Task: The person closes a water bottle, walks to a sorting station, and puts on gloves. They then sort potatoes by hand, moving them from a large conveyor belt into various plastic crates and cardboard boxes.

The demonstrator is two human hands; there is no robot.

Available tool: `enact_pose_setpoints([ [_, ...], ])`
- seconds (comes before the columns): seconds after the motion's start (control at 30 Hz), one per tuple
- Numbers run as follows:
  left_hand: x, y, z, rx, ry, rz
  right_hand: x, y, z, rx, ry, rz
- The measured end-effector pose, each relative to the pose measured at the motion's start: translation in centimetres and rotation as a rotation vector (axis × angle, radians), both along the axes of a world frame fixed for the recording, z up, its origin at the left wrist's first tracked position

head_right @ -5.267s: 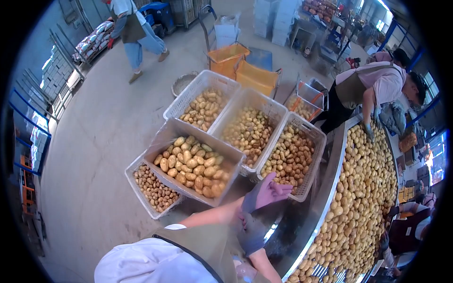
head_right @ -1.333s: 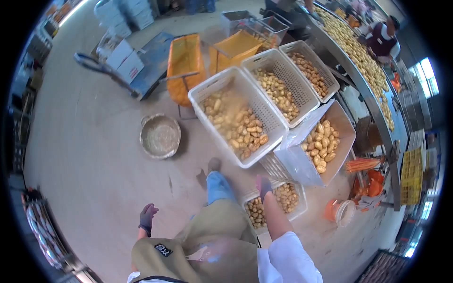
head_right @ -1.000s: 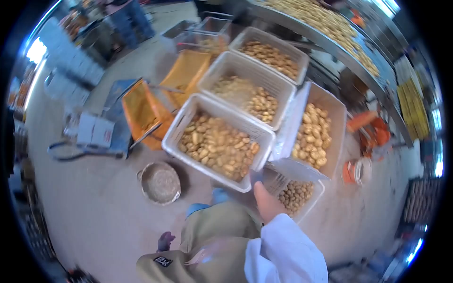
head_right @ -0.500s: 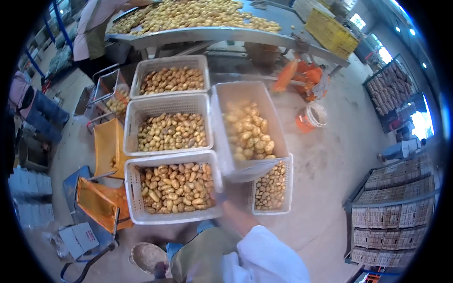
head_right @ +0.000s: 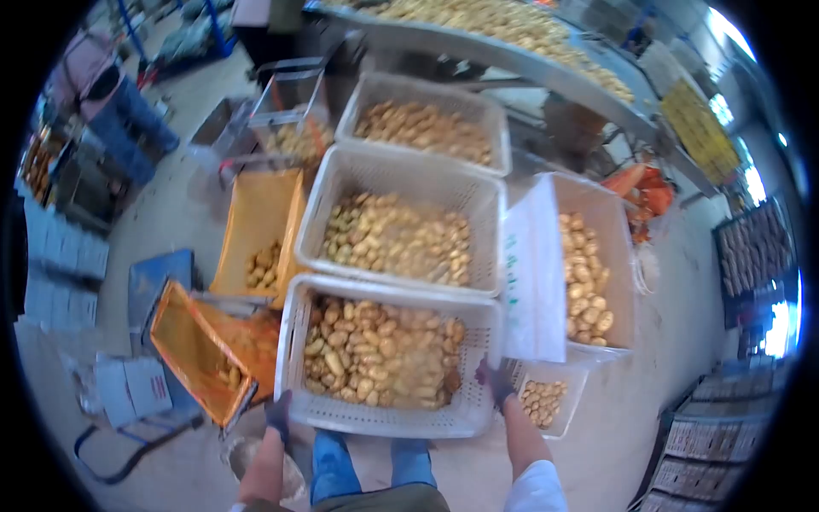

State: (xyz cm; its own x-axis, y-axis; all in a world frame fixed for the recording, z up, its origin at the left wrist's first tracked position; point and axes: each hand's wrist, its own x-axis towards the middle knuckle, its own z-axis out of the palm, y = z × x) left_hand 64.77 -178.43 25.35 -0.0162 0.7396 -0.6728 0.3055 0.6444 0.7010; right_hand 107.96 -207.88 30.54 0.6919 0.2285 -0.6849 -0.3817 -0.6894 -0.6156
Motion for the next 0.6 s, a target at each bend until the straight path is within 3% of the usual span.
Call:
enact_pose_setpoints([
  [0.1, -0.4, 0.2, 0.1, 0.34, 0.418, -0.41, 1.6, -0.1, -2.9, 0.135, 0.246, -0.127],
  [0.17, -0.3, -0.1, -0.3, 0.488, 0.542, -0.459, 1.8, -0.6, -2.4, 0.334, 0.355, -0.164],
  [0.27, 0.0, 0.3, 0.3, 0.344, 0.622, -0.476, 1.1, -1.5, -3.4, 0.418, 0.427, -0.318],
  [0.33, -0.2, 0.5, 0.6, 0.299, 0.505, -0.41, -1.1, -1.4, -1.4, 0.379, 0.386, -0.318],
  [0.47, -1.0, 0.6, 1.2, 0.25, 0.54, -0.457, -3.8, -4.1, -0.2, 0.452, 0.317, -0.311],
  [0.6, -3.3, -0.3, 2.1, 0.198, 0.477, -0.492, -4.6, -5.8, 0.9, 0.416, 0.423, -0.241],
])
